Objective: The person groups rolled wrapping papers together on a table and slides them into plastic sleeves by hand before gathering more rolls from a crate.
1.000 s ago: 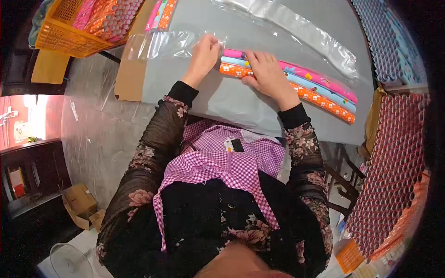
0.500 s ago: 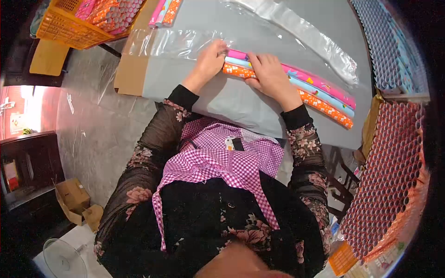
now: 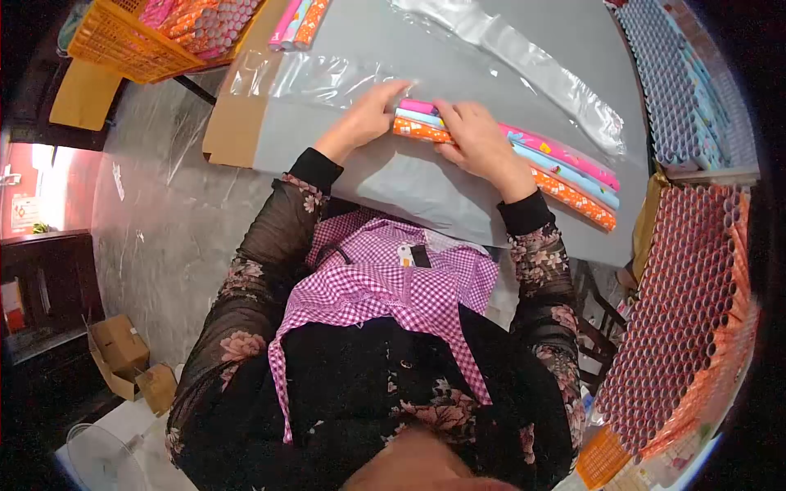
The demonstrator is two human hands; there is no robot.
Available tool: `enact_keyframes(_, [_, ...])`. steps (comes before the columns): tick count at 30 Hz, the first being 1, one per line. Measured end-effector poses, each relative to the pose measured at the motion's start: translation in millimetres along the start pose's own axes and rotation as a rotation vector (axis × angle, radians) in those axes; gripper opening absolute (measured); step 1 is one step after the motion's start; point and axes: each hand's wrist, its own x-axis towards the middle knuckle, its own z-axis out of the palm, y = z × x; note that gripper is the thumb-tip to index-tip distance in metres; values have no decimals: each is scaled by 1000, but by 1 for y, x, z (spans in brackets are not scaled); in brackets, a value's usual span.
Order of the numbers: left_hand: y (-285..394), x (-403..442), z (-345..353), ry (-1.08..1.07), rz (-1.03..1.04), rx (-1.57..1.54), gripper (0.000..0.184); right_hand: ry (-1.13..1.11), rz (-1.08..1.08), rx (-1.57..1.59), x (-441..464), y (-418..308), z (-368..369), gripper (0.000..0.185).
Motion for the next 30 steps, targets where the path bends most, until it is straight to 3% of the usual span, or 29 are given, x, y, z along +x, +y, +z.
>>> enact_keyframes(6, [9, -11, -3, -35, 157, 99, 61, 3, 26, -5, 4, 2, 3, 63])
enact_keyframes(11, [16, -23, -1, -53, 84, 87, 67, -30, 55, -4, 5, -1, 3, 59])
enact_keyframes(14, [9, -30, 5, 49, 180, 170, 62, -30, 57, -11, 5, 2, 11, 58])
enact_keyframes(17, [5, -36, 10, 124, 68, 51, 51, -18, 63, -41, 5, 1, 14, 58])
enact_keyframes(19, [9, -42, 13, 230, -2, -20, 31, 10, 70, -55, 6, -1, 13, 57])
enact_keyframes(20, [10, -42, 14, 231, -1, -20, 31, 11, 69, -56, 7, -1, 14, 57])
enact_keyframes(22, [8, -44, 16, 323, 76, 150, 18, -1, 87, -60, 8, -3, 15, 54])
enact_keyframes(30, [26, -50, 13, 425, 204, 234, 10, 42, 79, -70, 13, -3, 26, 50])
